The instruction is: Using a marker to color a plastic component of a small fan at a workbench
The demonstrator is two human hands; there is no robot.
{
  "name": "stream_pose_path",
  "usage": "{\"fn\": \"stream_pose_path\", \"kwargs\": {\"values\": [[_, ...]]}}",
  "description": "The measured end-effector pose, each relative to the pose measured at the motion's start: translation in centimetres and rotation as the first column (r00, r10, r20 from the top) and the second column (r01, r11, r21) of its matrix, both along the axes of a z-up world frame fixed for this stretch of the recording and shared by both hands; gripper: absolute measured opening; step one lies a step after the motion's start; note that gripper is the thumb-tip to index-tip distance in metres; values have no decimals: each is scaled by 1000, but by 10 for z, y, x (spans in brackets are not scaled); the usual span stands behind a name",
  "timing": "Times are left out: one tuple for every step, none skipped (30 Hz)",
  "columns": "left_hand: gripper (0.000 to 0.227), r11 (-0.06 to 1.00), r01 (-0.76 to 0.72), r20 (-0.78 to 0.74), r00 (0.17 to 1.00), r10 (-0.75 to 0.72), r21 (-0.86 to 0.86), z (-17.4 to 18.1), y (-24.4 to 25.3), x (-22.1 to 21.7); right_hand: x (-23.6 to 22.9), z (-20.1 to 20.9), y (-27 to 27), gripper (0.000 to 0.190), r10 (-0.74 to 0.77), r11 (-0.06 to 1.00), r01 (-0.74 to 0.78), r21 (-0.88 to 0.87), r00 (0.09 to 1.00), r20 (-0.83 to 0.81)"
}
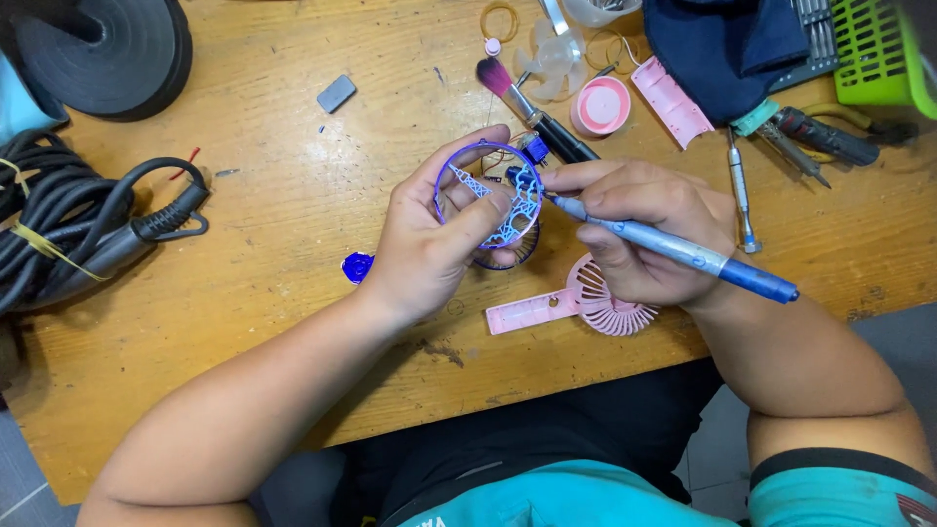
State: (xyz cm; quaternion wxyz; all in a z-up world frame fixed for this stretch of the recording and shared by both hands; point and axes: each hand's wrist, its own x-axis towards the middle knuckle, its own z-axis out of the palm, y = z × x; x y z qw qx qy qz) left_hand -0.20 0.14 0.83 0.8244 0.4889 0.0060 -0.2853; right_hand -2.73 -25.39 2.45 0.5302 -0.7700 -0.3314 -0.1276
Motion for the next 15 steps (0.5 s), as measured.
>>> {"fn": "stream_pose_path", "kwargs": {"values": [[56, 1000, 1, -4, 1000, -1, -1, -1, 0, 0, 1, 3, 2, 16, -1, 1000, 1, -1, 1000, -4], [56, 1000, -5, -7, 1000, 5, -7, -1, -1, 0, 3, 5, 3, 16, -4, 1000, 4, -13, 1000, 23], [57, 1000, -11, -13, 1000, 11, -13, -2, -1, 0, 4, 8, 5, 15, -7, 1000, 8, -25, 999, 48], [57, 1000, -10, -20, 1000, 10, -13, 0, -1, 0, 3, 9, 5, 15, -7, 1000, 8, -26, 999, 41], [55, 1000, -6, -4, 1000, 6, -9, 1, -1, 0, 3, 9, 5, 15, -24, 998, 27, -52, 998, 50], [54, 1000, -1, 12, 1000, 1, -5, 2, 0, 1, 2, 10, 5, 15, -42, 996, 46, -79, 997, 59], [54, 1000, -2, 7, 1000, 2, -5, 2, -1, 1, 3, 12, 6, 15, -41, 996, 45, -79, 998, 54], [54, 1000, -4, 12, 1000, 4, 3, 1, -1, 1, 4, 14, 8, 15, -32, 996, 37, -86, 998, 58], [54, 1000, -6, 17, 1000, 5, 12, 0, -1, 0, 5, 16, 9, 16, -22, 995, 28, -92, 998, 61], [54, 1000, -7, 10, 1000, 7, 13, 0, -1, 0, 4, 15, 9, 16, -21, 996, 26, -91, 998, 55], [54, 1000, -7, 9, 1000, 7, -6, 1, -1, 0, 3, 15, 9, 16, -34, 994, 40, -101, 997, 65], [53, 1000, -7, 8, 1000, 7, -26, 1, -1, 0, 3, 15, 9, 15, -47, 992, 55, -111, 996, 75], [53, 1000, -8, 5, 1000, 8, -26, 2, -1, 0, 3, 14, 8, 15, -46, 992, 54, -111, 996, 72], [54, 1000, 1, 12, 1000, -1, 8, 4, 0, 1, 4, 13, 8, 16, -41, 993, 48, -107, 997, 69], [56, 999, 10, 20, 1000, -11, 42, 5, 0, 2, 4, 13, 8, 16, -36, 994, 43, -103, 997, 68]]}}
